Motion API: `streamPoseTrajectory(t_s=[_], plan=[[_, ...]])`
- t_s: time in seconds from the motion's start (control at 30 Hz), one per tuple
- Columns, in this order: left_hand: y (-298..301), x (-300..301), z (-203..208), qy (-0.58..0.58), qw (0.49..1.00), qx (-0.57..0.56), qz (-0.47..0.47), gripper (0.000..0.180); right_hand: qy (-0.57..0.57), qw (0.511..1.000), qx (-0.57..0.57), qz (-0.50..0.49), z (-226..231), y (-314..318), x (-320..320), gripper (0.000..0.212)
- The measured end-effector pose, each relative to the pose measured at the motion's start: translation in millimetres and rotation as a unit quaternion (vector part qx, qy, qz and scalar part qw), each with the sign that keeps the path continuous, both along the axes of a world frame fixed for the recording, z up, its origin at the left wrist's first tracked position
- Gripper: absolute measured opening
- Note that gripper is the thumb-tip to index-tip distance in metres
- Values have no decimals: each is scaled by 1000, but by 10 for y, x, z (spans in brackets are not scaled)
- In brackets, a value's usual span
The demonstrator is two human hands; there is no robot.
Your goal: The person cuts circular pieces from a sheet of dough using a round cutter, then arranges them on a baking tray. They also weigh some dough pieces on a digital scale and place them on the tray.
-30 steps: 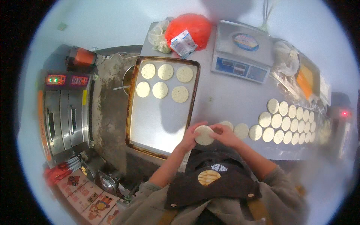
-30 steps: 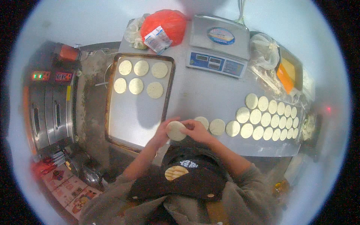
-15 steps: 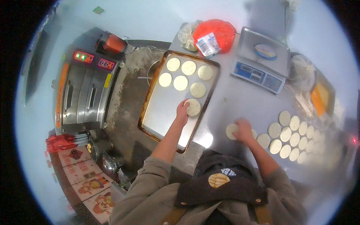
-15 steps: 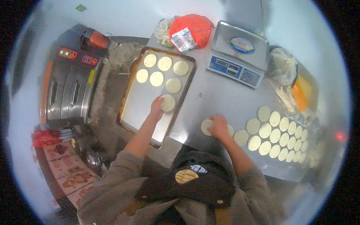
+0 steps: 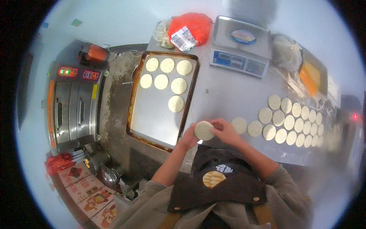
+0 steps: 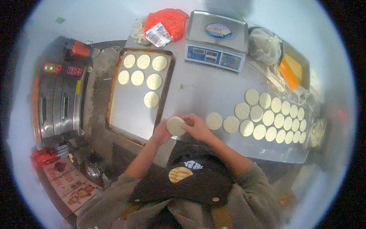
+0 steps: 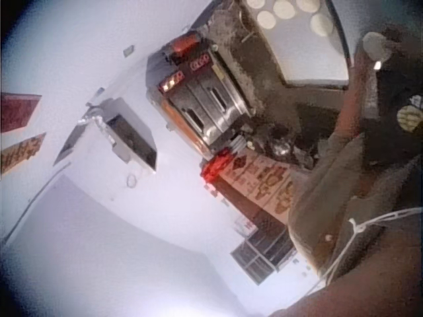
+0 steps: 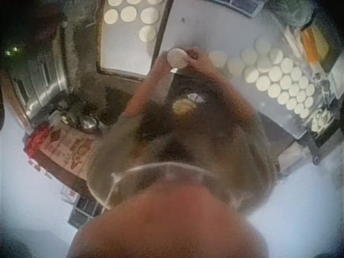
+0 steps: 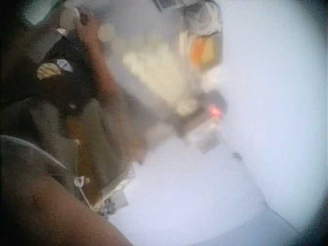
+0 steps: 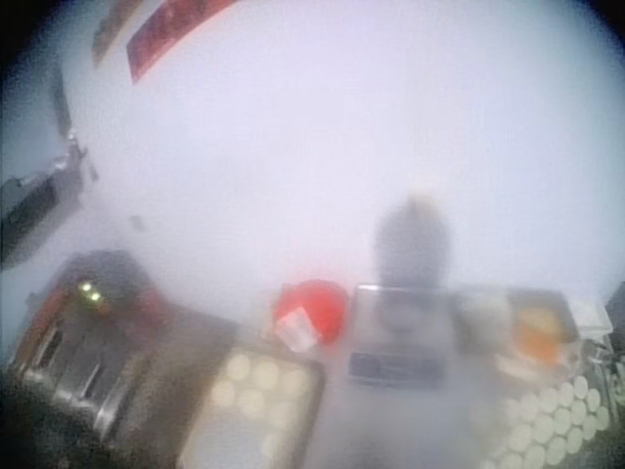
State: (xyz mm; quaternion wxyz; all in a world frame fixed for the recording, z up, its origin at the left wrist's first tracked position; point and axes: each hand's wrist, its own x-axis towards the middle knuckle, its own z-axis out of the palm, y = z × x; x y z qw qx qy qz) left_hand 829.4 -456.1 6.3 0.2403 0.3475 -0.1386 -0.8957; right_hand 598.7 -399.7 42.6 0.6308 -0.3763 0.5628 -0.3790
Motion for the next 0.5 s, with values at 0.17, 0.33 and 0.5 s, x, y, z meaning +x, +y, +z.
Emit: streamPoseTrajectory(t_s=[0.17,0.33,0.5], plan=[[108,35,22,-64,994,-31,82,54,391,915,-96,15,-78,128,-612,58],[-780,668,-151,-196,948,-80,238,47,496,842,-123,174,-363,235,-1063,69],[-1733,1227,-546,-188,928,-82,311,46,489,846,-120,178,-497,179,-1089,55]])
